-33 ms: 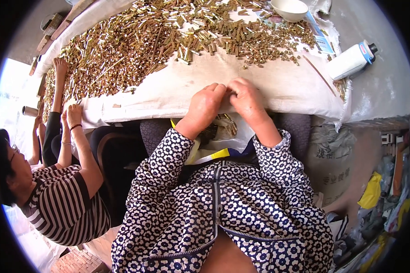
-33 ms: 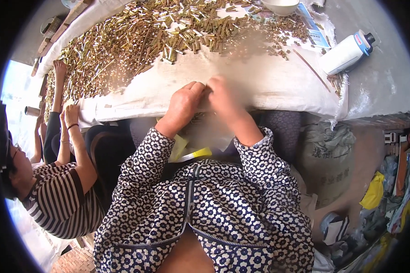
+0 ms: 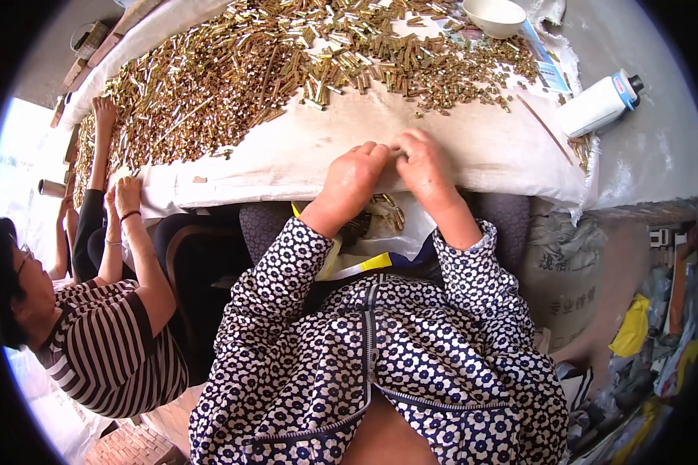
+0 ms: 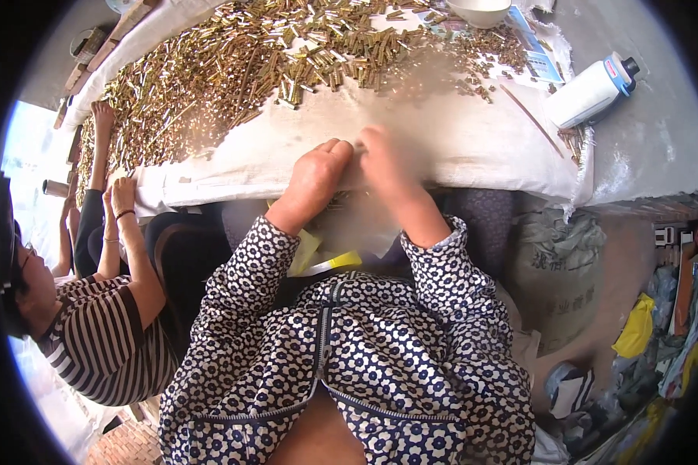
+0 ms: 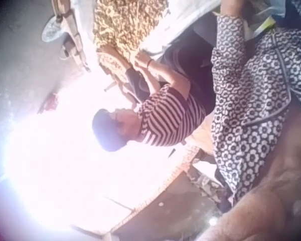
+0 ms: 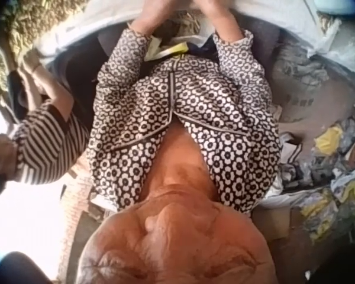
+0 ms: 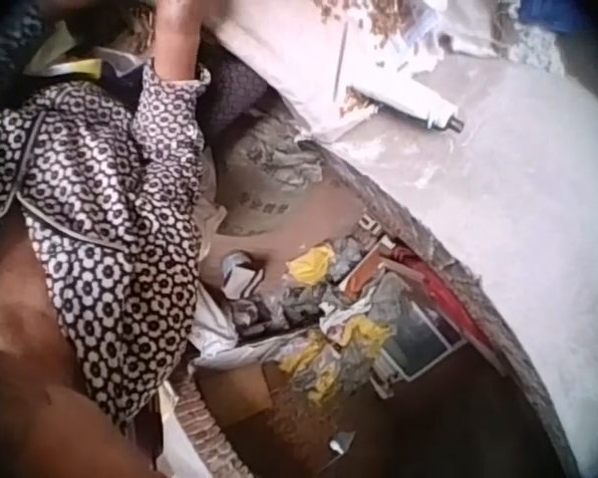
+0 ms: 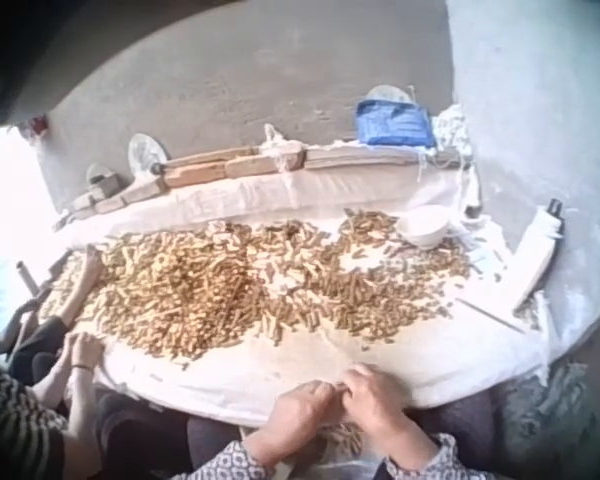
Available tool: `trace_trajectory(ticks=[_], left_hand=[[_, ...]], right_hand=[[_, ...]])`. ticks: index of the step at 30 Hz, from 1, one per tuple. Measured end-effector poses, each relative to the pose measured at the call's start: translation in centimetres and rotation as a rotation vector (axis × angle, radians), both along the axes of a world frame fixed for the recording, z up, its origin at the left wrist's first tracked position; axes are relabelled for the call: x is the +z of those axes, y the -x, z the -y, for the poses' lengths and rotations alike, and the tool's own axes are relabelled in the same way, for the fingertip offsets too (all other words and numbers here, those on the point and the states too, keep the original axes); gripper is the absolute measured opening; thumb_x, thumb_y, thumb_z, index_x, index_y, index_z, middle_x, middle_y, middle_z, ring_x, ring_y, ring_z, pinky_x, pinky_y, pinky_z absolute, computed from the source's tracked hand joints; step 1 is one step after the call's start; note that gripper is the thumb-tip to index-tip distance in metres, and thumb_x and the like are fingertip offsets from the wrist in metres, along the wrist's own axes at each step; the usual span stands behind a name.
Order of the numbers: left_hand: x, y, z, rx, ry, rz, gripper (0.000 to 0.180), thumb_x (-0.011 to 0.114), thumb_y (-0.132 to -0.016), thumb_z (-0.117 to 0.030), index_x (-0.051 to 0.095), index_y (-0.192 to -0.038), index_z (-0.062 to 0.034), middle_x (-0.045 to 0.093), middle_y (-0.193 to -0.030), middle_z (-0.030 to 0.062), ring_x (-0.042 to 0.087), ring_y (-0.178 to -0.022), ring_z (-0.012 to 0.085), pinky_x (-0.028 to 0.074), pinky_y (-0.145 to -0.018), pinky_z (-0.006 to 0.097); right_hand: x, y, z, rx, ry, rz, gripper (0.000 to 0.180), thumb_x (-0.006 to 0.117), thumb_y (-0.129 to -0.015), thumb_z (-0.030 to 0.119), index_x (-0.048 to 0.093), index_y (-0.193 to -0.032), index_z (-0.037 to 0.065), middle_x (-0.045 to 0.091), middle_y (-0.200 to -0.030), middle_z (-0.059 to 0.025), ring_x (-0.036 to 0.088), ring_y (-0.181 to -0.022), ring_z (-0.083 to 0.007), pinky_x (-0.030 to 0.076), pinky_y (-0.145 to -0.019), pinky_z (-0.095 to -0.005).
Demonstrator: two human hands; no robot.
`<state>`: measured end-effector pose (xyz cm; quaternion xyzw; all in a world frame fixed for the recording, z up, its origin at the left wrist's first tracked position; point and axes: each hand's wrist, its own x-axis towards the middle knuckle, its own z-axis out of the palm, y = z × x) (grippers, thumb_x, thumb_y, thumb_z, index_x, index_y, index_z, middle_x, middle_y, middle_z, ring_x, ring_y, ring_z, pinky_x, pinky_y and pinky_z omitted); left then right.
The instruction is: The person sorts and inspects small metal parts by hand on a cloth-covered table.
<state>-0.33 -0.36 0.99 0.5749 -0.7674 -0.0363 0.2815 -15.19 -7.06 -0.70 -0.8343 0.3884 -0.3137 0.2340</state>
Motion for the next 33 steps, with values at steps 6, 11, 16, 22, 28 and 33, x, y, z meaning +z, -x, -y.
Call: trace_trajectory(ticks=[6,11,16,22,28,33], left_hand=[[0.2,0.2,0.0,-0.022,-0.045,0.059,0.017,0.057,-0.072,-0.003,0.049,-0.087,-0.0042,0.056,-0.082,0.014,0.06,-0.078,0.0328,0.05,-0.066,0.039],[-0.7,-2.8,0.4,0.073,-0.129,-0.792,0.011,0.052,-0.086,-0.001,0.053,-0.097,-0.0028,0.056,-0.084,0.0126,0.055,-0.07,0.023,0.046,-0.065,0.035],[1.2,-8.5,3.9,0.37,0.042,0.062,0.022,0.047,-0.081,0.003,0.058,-0.099,-0.0029,0.059,-0.098,0.0161,0.061,-0.079,0.0344,0.05,-0.068,0.043],[0.3,-10.8,5.4,0.262,-0.06,0.34,0.017,0.053,-0.082,-0.002,0.059,-0.098,-0.0037,0.058,-0.097,0.0153,0.061,-0.082,0.0341,0.049,-0.07,0.043],[0.6,-7.3,3.0,0.237,-0.144,-0.444,0.014,0.056,-0.089,-0.007,0.054,-0.101,-0.0018,0.06,-0.086,0.0096,0.063,-0.075,0.0203,0.051,-0.061,0.03],[0.9,-4.6,0.1,0.083,-0.439,-1.314,0.016,0.053,-0.094,-0.011,0.055,-0.108,-0.0023,0.061,-0.089,0.0046,0.061,-0.079,0.0107,0.048,-0.06,0.021]], right_hand=[[-0.6,0.0,3.8,-0.271,0.203,-0.163,0.024,0.065,-0.074,0.005,0.062,-0.099,0.007,0.061,-0.106,-0.0113,0.058,-0.1,-0.0298,0.048,-0.086,-0.0387],[-2.0,0.4,5.3,-0.286,0.267,-0.263,0.022,0.065,-0.077,0.009,0.062,-0.099,0.009,0.062,-0.099,-0.0085,0.058,-0.093,-0.0293,0.049,-0.08,-0.0392],[-2.0,0.6,5.1,-0.314,0.283,-0.224,0.017,0.064,-0.077,0.009,0.063,-0.094,0.011,0.062,-0.09,-0.0049,0.059,-0.088,-0.0268,0.05,-0.075,-0.0376],[-1.0,0.6,4.2,-0.3,0.341,-0.235,0.009,0.064,-0.076,0.009,0.064,-0.085,0.011,0.062,-0.086,-0.0051,0.059,-0.084,-0.0262,0.05,-0.071,-0.0366],[-1.8,0.7,3.0,-0.225,0.143,0.025,0.012,0.064,-0.078,0.003,0.065,-0.088,0.01,0.063,-0.079,-0.0019,0.061,-0.073,-0.0146,0.049,-0.067,-0.0272],[-0.8,-0.8,0.4,0.067,-0.531,0.504,0.012,0.062,-0.083,-0.001,0.064,-0.094,0.003,0.065,-0.084,-0.0009,0.061,-0.075,-0.0064,0.048,-0.07,-0.0201]])
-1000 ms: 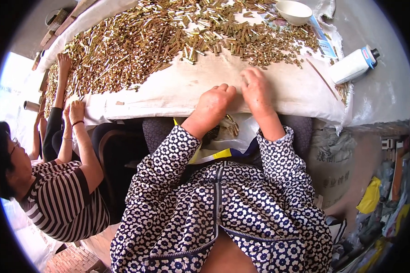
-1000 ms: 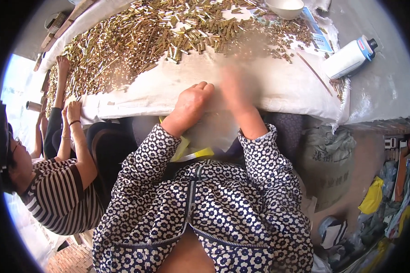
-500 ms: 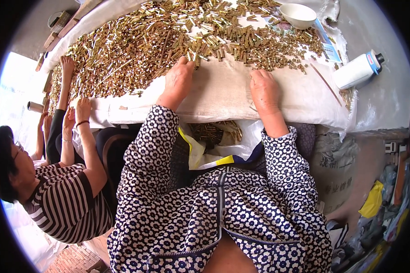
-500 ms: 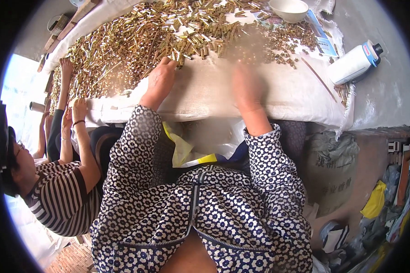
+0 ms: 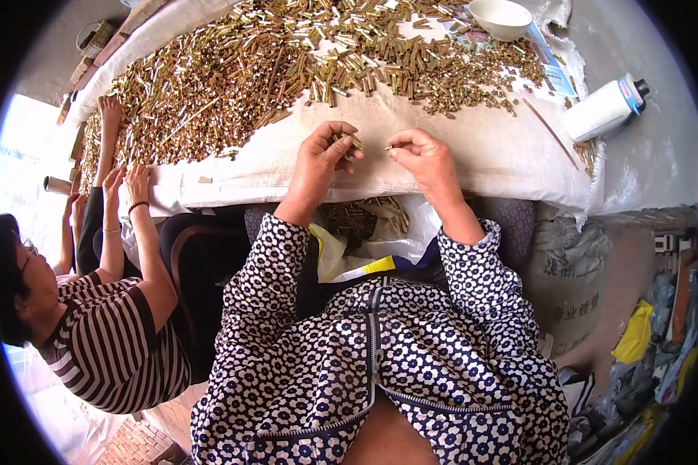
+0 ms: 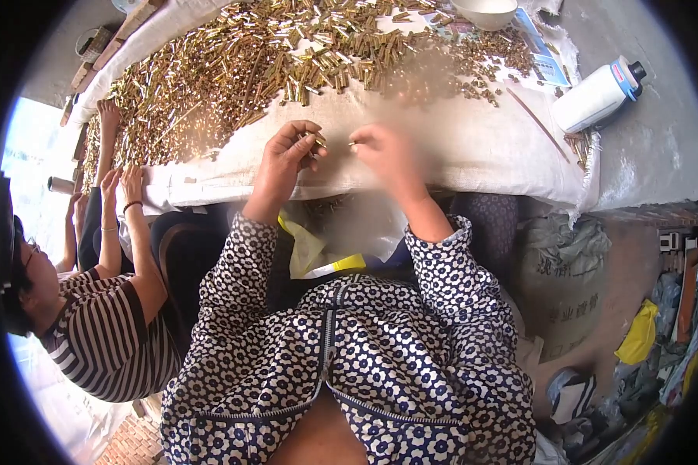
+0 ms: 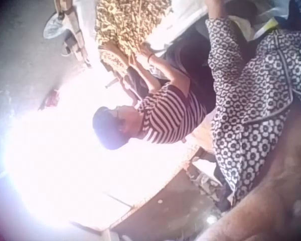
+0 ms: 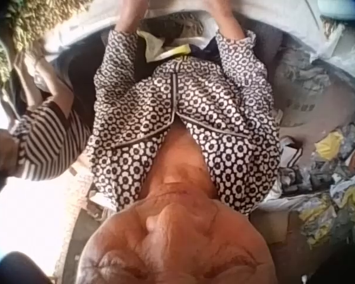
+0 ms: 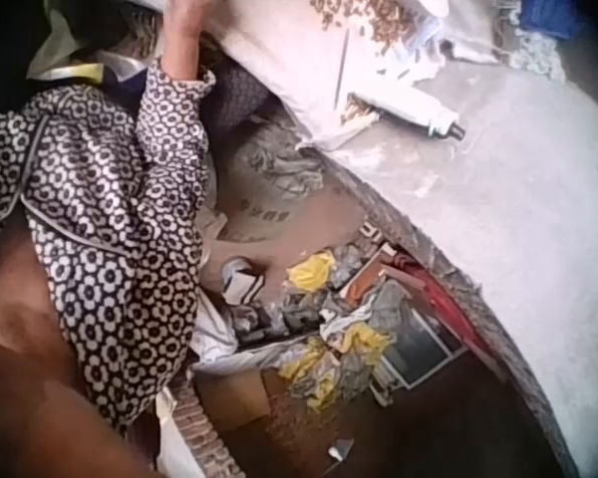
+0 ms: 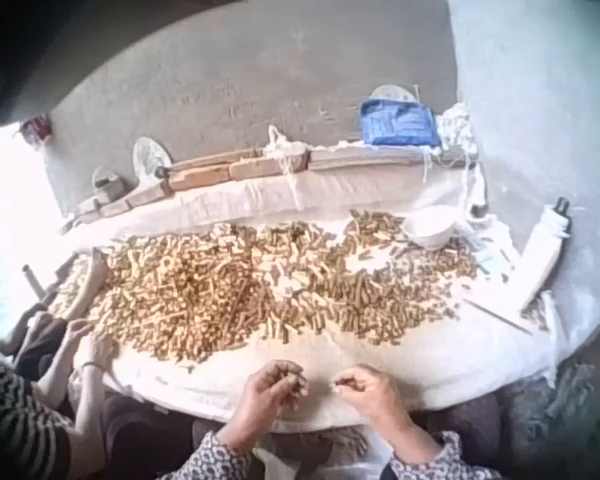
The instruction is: The person sorts and inspects small metal parts by hand on a cloth-covered table.
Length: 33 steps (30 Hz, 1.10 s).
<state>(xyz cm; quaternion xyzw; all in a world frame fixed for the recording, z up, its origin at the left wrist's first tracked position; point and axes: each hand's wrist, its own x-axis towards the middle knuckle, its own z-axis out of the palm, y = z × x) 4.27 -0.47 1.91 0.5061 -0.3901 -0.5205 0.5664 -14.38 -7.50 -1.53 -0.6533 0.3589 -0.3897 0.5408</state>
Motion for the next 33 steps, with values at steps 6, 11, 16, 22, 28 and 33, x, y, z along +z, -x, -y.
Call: trace_trajectory(ticks=[6,11,16,22,28,33], left_hand=[[-0.1,1.6,-1.1,0.037,-0.019,-0.137,0.009,0.054,-0.095,-0.012,0.057,-0.098,-0.0034,0.062,-0.085,0.0037,0.061,-0.073,0.0096,0.047,-0.058,0.02],[-0.1,1.9,-1.4,0.037,-0.028,-0.184,0.009,0.054,-0.095,-0.012,0.056,-0.097,-0.0035,0.063,-0.079,0.0047,0.058,-0.068,0.0088,0.047,-0.057,0.02],[-0.1,2.1,-1.7,0.032,-0.002,-0.18,0.009,0.054,-0.095,-0.011,0.055,-0.097,-0.0031,0.063,-0.082,0.0049,0.059,-0.07,0.0094,0.047,-0.058,0.02],[-0.4,2.8,-1.5,0.043,0.078,-0.09,0.006,0.055,-0.094,-0.009,0.054,-0.095,-0.0028,0.062,-0.082,0.0038,0.06,-0.071,0.0093,0.048,-0.057,0.021],[-1.8,4.3,-0.5,0.024,0.401,0.883,0.012,0.059,-0.08,0.001,0.055,-0.089,-0.004,0.059,-0.078,0.0141,0.06,-0.069,0.0301,0.05,-0.062,0.036],[-1.3,5.0,0.0,-0.109,0.394,1.334,0.009,0.055,-0.084,-0.003,0.055,-0.093,-0.0037,0.059,-0.08,0.0181,0.06,-0.075,0.0373,0.049,-0.064,0.039]], right_hand=[[1.0,-0.1,-1.8,0.122,-0.278,0.289,0.014,0.062,-0.084,-0.001,0.061,-0.097,-0.001,0.064,-0.09,-0.0048,0.062,-0.084,-0.0117,0.05,-0.081,-0.0241],[0.3,-0.4,-2.0,0.134,-0.28,0.319,0.014,0.062,-0.084,-0.001,0.061,-0.098,-0.001,0.063,-0.092,-0.0046,0.062,-0.085,-0.0121,0.049,-0.083,-0.0253],[0.2,-0.5,-2.3,0.14,-0.304,0.36,0.013,0.061,-0.084,-0.003,0.06,-0.097,-0.001,0.062,-0.092,-0.0038,0.061,-0.085,-0.0108,0.049,-0.081,-0.0238],[0.2,-0.4,-2.6,0.076,-0.154,0.268,0.009,0.058,-0.087,-0.004,0.061,-0.094,0.001,0.061,-0.087,0.0004,0.059,-0.086,-0.0061,0.048,-0.075,-0.0198],[0.3,0.1,-2.0,-0.021,0.468,-0.252,0.009,0.059,-0.074,-0.002,0.057,-0.083,0.001,0.059,-0.082,-0.0121,0.058,-0.077,-0.0276,0.048,-0.072,-0.0359],[0.4,1.6,0.0,-0.13,0.619,-0.449,0.011,0.06,-0.073,0.002,0.059,-0.084,0.005,0.06,-0.088,-0.011,0.057,-0.088,-0.0306,0.047,-0.078,-0.0395]])
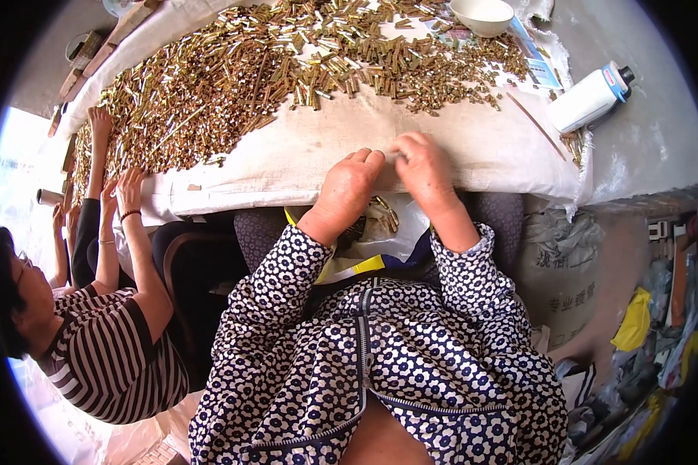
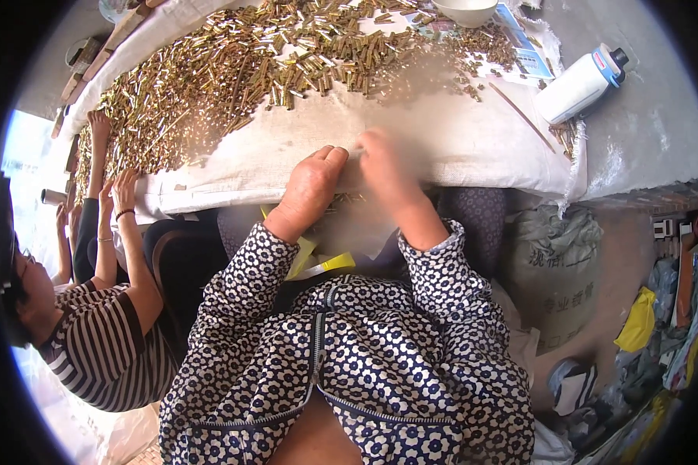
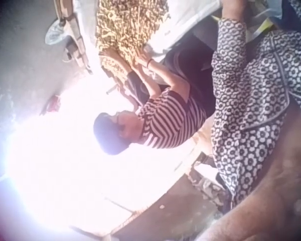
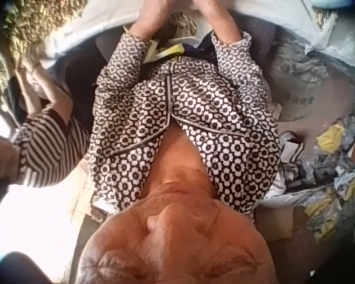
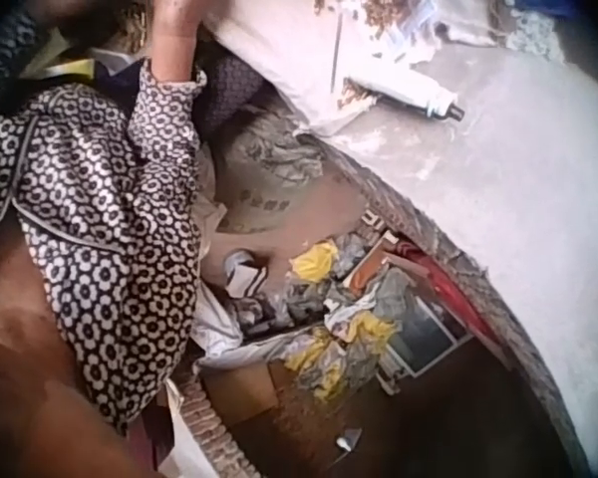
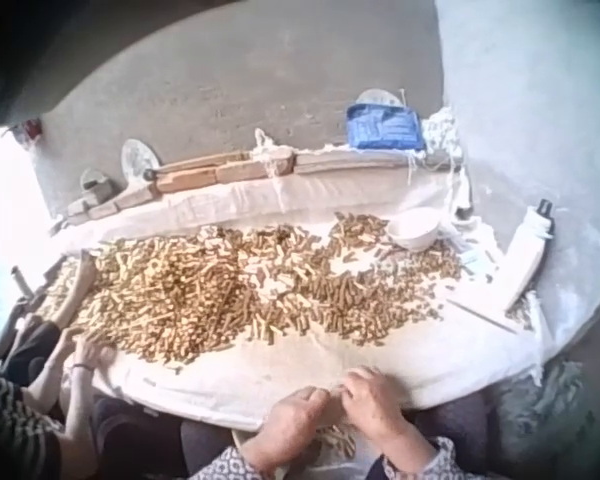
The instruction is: The person sorts and inspects small metal parts by hand on a cloth-covered table.
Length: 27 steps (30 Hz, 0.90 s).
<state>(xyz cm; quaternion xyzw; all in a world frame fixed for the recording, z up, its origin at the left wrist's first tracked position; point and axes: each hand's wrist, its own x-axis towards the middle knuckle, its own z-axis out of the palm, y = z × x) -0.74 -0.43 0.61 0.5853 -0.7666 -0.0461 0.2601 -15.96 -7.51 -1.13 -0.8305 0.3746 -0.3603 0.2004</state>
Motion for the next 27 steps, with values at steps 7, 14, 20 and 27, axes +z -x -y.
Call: trace_trajectory(ticks=[7,14,20,27], left_hand=[[-0.4,-0.9,-0.3,0.068,0.02,-0.256,0.007,0.049,-0.09,-0.003,0.053,-0.096,-0.0043,0.061,-0.086,0.0142,0.063,-0.074,0.0293,0.05,-0.06,0.034],[1.6,-6.2,3.2,0.28,0.014,-0.8,0.007,0.044,-0.092,0.0,0.051,-0.095,-0.0014,0.06,-0.08,0.0093,0.061,-0.069,0.0144,0.05,-0.052,0.027],[0.7,-11.3,8.2,0.396,0.14,-0.101,0.013,0.06,-0.084,-0.011,0.059,-0.091,-0.0004,0.063,-0.088,0.0196,0.061,-0.08,0.0371,0.049,-0.071,0.043],[-0.1,-10.8,8.5,0.421,0.022,0.021,0.015,0.065,-0.08,-0.011,0.061,-0.09,-0.0004,0.061,-0.092,0.0185,0.06,-0.084,0.036,0.049,-0.075,0.043]], right_hand=[[-0.1,2.0,5.0,-0.384,0.074,-0.263,0.021,0.065,-0.076,0.007,0.061,-0.096,0.007,0.062,-0.104,-0.0094,0.057,-0.1,-0.0291,0.048,-0.086,-0.0382],[-1.2,2.5,6.0,-0.373,0.23,-0.232,0.01,0.052,-0.081,0.009,0.06,-0.087,0.011,0.058,-0.091,-0.0093,0.057,-0.087,-0.0304,0.049,-0.074,-0.0415],[0.1,2.1,4.8,-0.371,0.199,-0.22,0.011,0.062,-0.078,0.007,0.063,-0.089,0.008,0.062,-0.092,-0.0077,0.058,-0.088,-0.028,0.049,-0.077,-0.0381],[-1.2,2.6,4.9,-0.364,0.229,-0.206,0.013,0.063,-0.075,0.003,0.064,-0.088,0.008,0.063,-0.092,-0.007,0.06,-0.084,-0.0269,0.05,-0.074,-0.0357]])
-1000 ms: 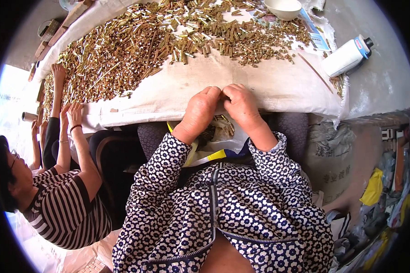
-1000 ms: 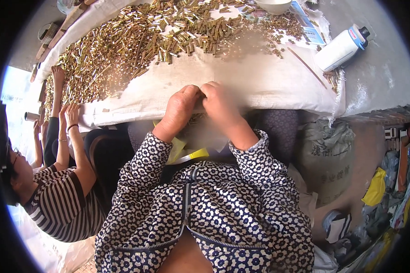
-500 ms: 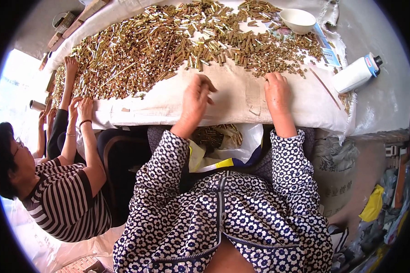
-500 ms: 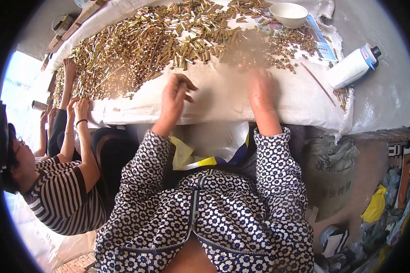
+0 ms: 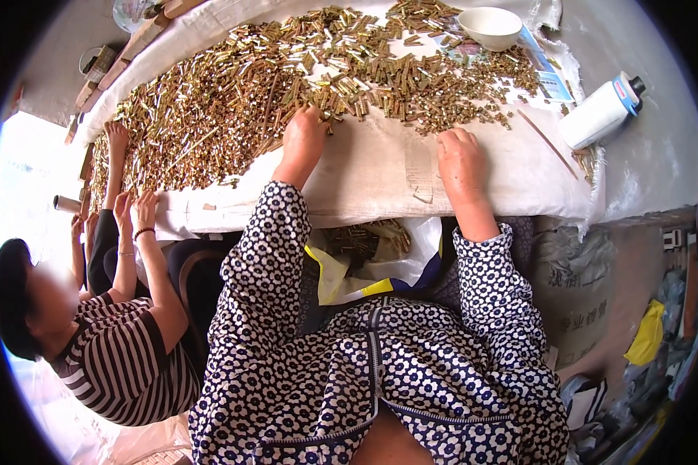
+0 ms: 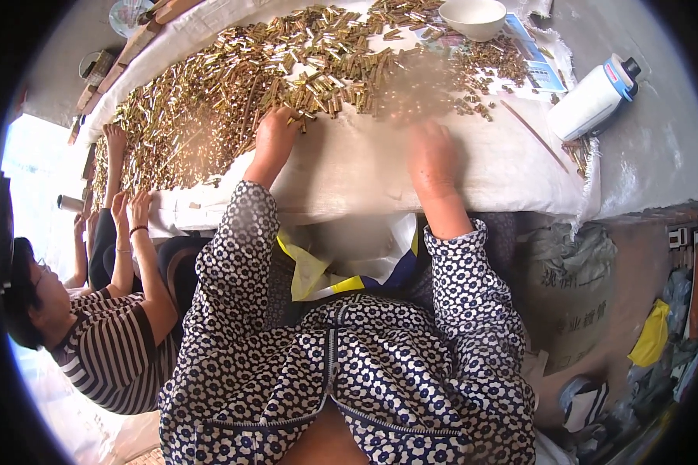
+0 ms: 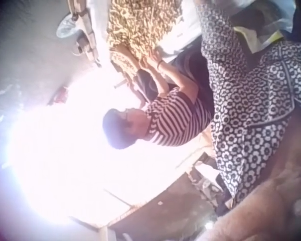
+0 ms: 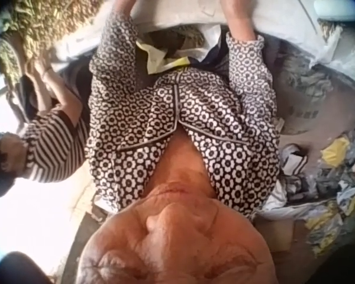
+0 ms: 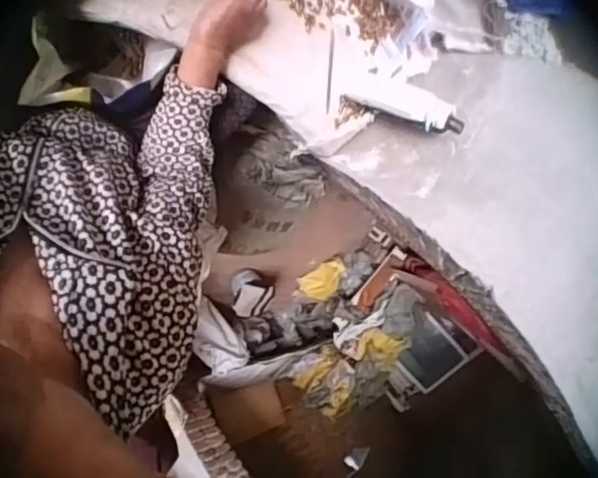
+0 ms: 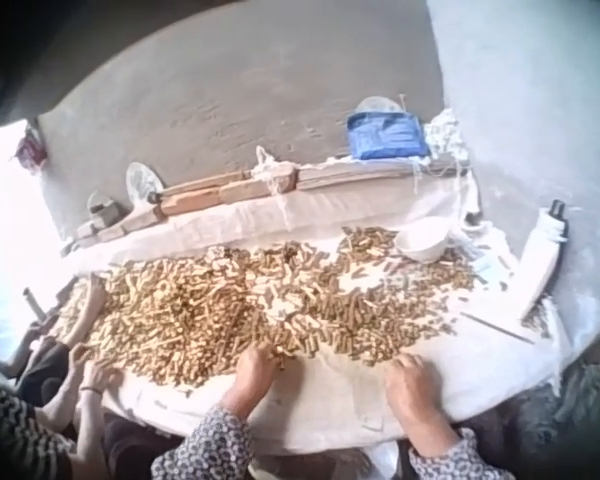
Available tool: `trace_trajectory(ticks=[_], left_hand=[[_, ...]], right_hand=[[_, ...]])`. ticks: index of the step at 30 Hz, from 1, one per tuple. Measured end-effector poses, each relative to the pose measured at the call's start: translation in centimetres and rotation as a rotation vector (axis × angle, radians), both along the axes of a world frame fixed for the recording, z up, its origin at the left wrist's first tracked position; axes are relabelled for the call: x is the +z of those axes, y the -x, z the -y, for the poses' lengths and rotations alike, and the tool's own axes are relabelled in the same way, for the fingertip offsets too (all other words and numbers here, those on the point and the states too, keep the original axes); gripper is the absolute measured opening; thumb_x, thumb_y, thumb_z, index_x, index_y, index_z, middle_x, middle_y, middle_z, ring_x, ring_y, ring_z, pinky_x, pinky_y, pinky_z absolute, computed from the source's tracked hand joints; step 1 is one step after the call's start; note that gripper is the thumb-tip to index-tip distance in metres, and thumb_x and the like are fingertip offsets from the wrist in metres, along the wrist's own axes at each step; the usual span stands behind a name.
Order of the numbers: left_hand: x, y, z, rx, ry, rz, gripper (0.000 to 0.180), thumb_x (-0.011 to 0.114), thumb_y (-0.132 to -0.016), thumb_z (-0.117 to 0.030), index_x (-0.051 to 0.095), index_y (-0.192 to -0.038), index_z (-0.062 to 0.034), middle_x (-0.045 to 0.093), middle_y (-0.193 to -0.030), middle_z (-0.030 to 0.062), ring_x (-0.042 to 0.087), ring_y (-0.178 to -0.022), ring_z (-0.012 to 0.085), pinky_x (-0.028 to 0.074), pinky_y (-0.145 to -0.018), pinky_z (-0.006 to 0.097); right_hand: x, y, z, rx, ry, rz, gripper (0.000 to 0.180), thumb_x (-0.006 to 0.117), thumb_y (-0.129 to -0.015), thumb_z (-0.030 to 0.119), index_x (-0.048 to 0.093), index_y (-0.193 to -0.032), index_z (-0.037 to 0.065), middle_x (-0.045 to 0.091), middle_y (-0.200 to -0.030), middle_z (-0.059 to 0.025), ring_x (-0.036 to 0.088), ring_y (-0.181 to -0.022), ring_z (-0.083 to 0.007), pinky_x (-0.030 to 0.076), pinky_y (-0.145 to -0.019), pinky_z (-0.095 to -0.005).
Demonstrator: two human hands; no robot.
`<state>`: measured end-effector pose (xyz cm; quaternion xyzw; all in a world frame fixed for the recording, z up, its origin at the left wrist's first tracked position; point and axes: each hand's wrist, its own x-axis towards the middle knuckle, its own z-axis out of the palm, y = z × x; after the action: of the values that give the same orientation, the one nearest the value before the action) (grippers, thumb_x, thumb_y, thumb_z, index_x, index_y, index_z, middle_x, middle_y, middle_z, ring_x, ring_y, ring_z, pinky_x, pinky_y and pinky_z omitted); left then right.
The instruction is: The person sorts and inspects small metal parts by hand on a cloth-covered table.
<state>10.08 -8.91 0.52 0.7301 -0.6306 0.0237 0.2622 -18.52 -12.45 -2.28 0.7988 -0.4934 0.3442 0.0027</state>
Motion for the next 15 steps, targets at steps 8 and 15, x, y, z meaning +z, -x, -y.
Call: trace_trajectory(ticks=[8,15], left_hand=[[-0.2,3.3,-4.8,-0.283,0.002,-0.135,0.013,0.064,-0.079,-0.003,0.063,-0.091,0.0007,0.061,-0.084,0.0134,0.062,-0.073,0.025,0.049,-0.068,0.033],[1.8,6.5,-8.0,-0.235,-0.233,-0.8,0.01,0.062,-0.085,-0.002,0.058,-0.093,-0.0011,0.058,-0.071,0.0045,0.056,-0.063,0.0124,0.046,-0.057,0.026]], right_hand=[[-1.1,-2.1,-2.7,0.291,-0.362,0.556,0.014,0.062,-0.079,-0.005,0.063,-0.089,0.006,0.06,-0.082,0.0017,0.056,-0.071,-0.0071,0.045,-0.062,-0.0206],[1.8,-3.5,-5.9,0.523,-0.909,0.947,0.011,0.062,-0.084,-0.002,0.063,-0.094,0.002,0.063,-0.088,0.0014,0.056,-0.078,-0.0036,0.044,-0.07,-0.0175]])
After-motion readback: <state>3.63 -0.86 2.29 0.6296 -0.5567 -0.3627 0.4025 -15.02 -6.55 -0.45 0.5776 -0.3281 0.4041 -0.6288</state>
